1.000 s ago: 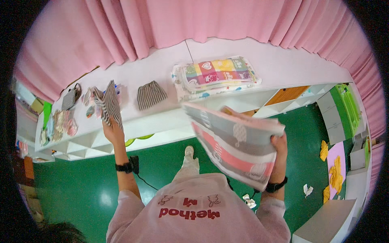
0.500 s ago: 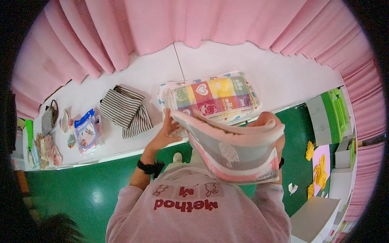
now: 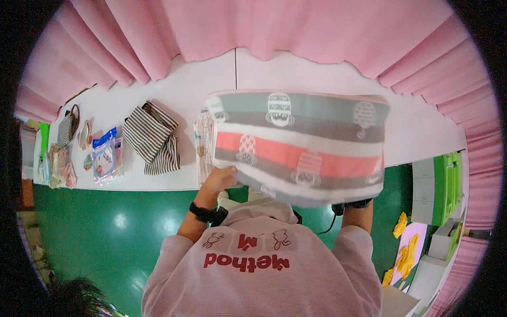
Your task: Tidying up a nursery by folding yellow cloths, placing pillows and a toy on beds, and sorting baby clothes onto a shelf.
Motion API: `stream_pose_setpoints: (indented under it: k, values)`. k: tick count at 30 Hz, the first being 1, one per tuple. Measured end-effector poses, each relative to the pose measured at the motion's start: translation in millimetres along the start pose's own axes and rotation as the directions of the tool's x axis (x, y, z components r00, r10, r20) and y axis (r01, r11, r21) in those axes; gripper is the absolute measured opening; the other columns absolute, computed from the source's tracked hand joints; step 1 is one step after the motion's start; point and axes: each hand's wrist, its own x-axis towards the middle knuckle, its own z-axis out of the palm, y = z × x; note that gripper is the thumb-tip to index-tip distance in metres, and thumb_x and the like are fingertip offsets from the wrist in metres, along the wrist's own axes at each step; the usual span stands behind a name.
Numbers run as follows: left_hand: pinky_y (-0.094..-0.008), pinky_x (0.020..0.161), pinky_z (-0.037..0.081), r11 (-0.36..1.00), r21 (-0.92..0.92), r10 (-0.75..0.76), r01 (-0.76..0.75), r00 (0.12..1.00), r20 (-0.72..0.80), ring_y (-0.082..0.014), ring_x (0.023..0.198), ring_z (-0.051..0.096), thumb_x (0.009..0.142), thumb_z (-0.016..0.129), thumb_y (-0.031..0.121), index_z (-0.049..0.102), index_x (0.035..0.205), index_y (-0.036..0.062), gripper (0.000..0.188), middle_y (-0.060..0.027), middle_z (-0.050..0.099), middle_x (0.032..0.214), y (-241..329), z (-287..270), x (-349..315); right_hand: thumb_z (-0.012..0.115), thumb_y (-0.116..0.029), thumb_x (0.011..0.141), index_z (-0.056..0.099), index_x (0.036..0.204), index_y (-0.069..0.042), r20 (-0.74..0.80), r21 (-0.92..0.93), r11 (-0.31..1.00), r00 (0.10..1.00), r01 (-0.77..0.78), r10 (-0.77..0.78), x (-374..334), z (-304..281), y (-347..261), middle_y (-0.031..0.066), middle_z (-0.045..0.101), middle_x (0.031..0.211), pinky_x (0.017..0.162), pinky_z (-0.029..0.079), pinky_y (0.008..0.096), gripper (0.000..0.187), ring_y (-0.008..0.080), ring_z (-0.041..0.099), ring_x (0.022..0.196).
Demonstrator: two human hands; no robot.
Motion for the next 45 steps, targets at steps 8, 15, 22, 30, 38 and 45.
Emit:
stream_pose_setpoints:
  k: [8, 15, 22, 30, 38, 45]
  values:
    - [-0.0295, 0.077, 0.045, 0.784, 0.620, 0.130, 0.026, 0.970, -0.206, -0.0155, 0.091, 0.055, 0.072, 0.065, 0.006, 0.046, 0.119, 0.0048, 0.050, -0.0068, 0.058, 0.100, 27, -7, -19, 0.052, -0.012, 0.084, 0.049, 0.112, 0.002, -0.419, -0.288, 0.906, 0.891, -0.311, 0.173, 70, -131, 68, 0.0102, 0.058, 0.103, 0.077, 0.048, 0.0317, 0.032, 0.0188, 0.057, 0.089]
    - [-0.0273, 0.079, 0.042, 0.859, 0.512, 0.212, 0.014, 0.900, -0.381, -0.0145, 0.094, 0.051, 0.080, 0.059, 0.011, 0.033, 0.128, 0.0103, 0.055, -0.0082, 0.056, 0.099, 46, -5, 1, 0.057, -0.005, 0.078, 0.044, 0.118, 0.004, -0.330, -0.436, 0.864, 0.938, -0.253, 0.108, 49, -109, 64, 0.0117, 0.054, 0.109, 0.083, 0.043, 0.0289, 0.043, 0.0179, 0.053, 0.096]
    - [-0.0268, 0.080, 0.043, 0.673, 0.677, 0.521, -0.298, 0.840, -0.148, -0.0156, 0.102, 0.047, 0.070, 0.055, -0.009, 0.032, 0.129, 0.0090, 0.066, -0.0113, 0.047, 0.115, 47, 21, -4, 0.058, -0.004, 0.076, 0.042, 0.119, 0.003, -0.220, -0.637, 0.771, 0.956, 0.010, -0.193, 67, -65, 32, 0.0137, 0.052, 0.112, 0.089, 0.038, 0.0297, 0.046, 0.0197, 0.048, 0.104]
    - [-0.0291, 0.087, 0.041, 0.841, 0.539, 0.123, 0.045, 0.954, -0.273, -0.0183, 0.105, 0.048, 0.071, 0.059, 0.002, 0.032, 0.129, 0.0023, 0.063, -0.0113, 0.049, 0.117, 43, -6, 15, 0.058, -0.004, 0.076, 0.038, 0.123, 0.005, -0.142, -0.769, 0.639, 0.978, -0.013, -0.152, 90, -126, 78, 0.0155, 0.051, 0.113, 0.089, 0.038, 0.0300, 0.052, 0.0212, 0.047, 0.106]
    - [-0.0305, 0.075, 0.047, 0.684, 0.728, 0.338, 0.050, 0.862, -0.377, -0.0207, 0.092, 0.056, 0.067, 0.062, 0.011, 0.035, 0.128, 0.0043, 0.067, -0.0133, 0.053, 0.112, 31, -36, 19, 0.063, -0.016, 0.073, 0.038, 0.124, 0.001, -0.140, -0.985, 0.129, 0.969, -0.115, -0.206, 80, -95, 74, 0.0195, 0.042, 0.126, 0.093, 0.037, 0.0373, 0.060, 0.0314, 0.045, 0.113]
    - [-0.0302, 0.074, 0.046, 0.624, 0.781, 0.228, -0.031, 0.963, -0.144, -0.0180, 0.084, 0.055, 0.072, 0.060, 0.009, 0.031, 0.131, 0.0065, 0.066, -0.0115, 0.054, 0.111, 56, -32, -72, 0.063, -0.012, 0.070, 0.044, 0.121, -0.005, 0.338, -0.937, -0.140, 0.931, 0.320, -0.137, 45, 80, 76, 0.0163, 0.040, 0.128, 0.097, 0.032, 0.0388, 0.054, 0.0330, 0.040, 0.116]
